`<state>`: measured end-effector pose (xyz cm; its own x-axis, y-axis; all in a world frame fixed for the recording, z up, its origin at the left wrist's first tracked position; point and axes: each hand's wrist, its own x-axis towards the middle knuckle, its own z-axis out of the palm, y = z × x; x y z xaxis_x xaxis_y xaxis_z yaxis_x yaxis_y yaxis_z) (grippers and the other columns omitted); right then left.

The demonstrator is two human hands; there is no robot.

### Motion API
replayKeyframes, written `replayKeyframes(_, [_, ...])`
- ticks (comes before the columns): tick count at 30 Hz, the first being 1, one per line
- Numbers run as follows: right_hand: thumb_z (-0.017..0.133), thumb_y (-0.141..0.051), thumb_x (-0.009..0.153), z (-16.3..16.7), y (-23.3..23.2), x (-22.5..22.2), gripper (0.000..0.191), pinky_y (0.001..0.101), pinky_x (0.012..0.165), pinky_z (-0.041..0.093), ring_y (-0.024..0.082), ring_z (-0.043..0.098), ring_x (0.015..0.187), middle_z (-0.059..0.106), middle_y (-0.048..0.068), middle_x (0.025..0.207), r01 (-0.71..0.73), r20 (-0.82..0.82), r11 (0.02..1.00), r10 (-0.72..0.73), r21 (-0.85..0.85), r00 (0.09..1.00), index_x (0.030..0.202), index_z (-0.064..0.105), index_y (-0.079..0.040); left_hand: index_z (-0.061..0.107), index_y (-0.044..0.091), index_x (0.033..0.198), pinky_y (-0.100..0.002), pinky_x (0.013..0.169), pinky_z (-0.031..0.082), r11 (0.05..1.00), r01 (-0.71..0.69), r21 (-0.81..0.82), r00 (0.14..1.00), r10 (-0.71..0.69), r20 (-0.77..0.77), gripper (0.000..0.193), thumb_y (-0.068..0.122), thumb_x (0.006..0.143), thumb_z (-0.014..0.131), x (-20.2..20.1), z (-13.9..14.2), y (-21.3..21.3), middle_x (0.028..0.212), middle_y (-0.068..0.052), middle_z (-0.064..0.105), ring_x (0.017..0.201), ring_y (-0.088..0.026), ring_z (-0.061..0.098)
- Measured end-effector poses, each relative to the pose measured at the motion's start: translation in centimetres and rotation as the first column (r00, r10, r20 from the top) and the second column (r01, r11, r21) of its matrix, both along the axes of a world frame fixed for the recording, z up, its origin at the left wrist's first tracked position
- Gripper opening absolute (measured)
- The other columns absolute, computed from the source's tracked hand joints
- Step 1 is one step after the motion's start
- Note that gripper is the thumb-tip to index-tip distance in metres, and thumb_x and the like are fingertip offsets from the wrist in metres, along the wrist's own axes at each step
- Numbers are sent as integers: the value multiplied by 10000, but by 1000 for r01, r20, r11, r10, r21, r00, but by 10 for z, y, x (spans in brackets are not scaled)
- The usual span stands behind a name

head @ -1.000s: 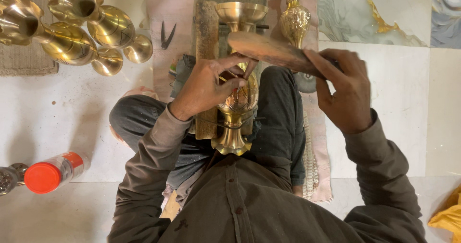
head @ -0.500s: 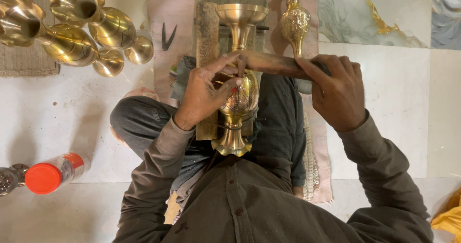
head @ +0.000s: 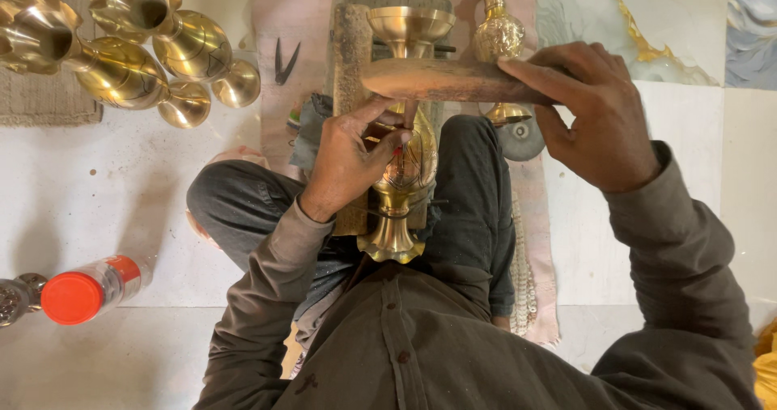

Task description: The person sits cross-legged on the floor with a brass vase held in a wooden fixture on their lap. They hold a small chisel against the vase surface and strike it with a wooden mallet, working repeatedly around the vase to carve a decorative pattern into the brass.

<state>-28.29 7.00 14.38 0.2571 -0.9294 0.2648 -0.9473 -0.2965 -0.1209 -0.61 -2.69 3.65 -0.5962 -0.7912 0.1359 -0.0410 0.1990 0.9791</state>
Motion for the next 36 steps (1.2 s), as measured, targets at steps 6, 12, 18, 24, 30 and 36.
replayKeyframes(6, [748, 85, 913, 1, -10, 8, 570, 454, 881, 546, 282, 647, 1017, 672, 84, 1190, -20, -90, 997, 13, -78, 996, 1432, 681, -142, 599, 60, 1424, -292, 842, 678, 994, -52, -93, 998, 49, -32, 535, -32, 923, 763, -1, 2, 6, 1177, -120, 774, 1033, -168, 776])
replayKeyframes(12, [726, 65, 915, 3, -11, 7, 566, 444, 832, 517, 262, 636, 966, 692, 81, 1181, -27, -104, 1000, 27, -3, 994, 1443, 681, -135, 592, 48, 1422, -290, 834, 682, 987, -123, -104, 991, 117, -59, 545, -61, 912, 748, -1, 2, 13, 1217, -143, 755, 1040, -178, 781])
replayKeyframes(18, [731, 52, 953, -5, -9, 2, 517, 421, 842, 510, 269, 637, 975, 703, 113, 1194, -52, -48, 998, 51, -28, 998, 1434, 685, -131, 614, 69, 1410, -285, 776, 685, 981, -193, -35, 981, 193, 11, 524, -27, 922, 780, -3, 4, 24, 1100, -123, 794, 984, -174, 799])
replayKeyframes(24, [730, 20, 1012, 2, 0, 3, 472, 389, 992, 536, 276, 644, 1087, 665, 130, 1210, -66, 116, 998, 68, -14, 991, 1457, 646, -110, 609, 71, 1407, -292, 787, 699, 973, -230, -28, 973, 228, -41, 510, -46, 932, 751, -4, 7, 32, 1079, -117, 785, 993, -176, 799])
replayKeyframes(30, [629, 26, 1011, 10, 11, 15, 552, 366, 993, 563, 240, 631, 1172, 587, 110, 1337, -27, 474, 999, 39, -32, 880, 1532, 560, -141, 601, 73, 1422, -289, 809, 699, 969, -234, -74, 972, 231, -52, 520, -60, 937, 735, -4, 7, 35, 1100, -124, 779, 1004, -184, 801])
replayKeyframes(36, [689, 36, 1041, -10, 23, 17, 481, 378, 934, 499, 257, 622, 1063, 645, 97, 1213, 139, 130, 987, -127, -80, 983, 1494, 647, -120, 639, 62, 1358, -252, 687, 712, 916, -371, -152, 922, 344, -178, 387, -71, 999, 702, 2, -11, 25, 1074, -97, 787, 965, -164, 810])
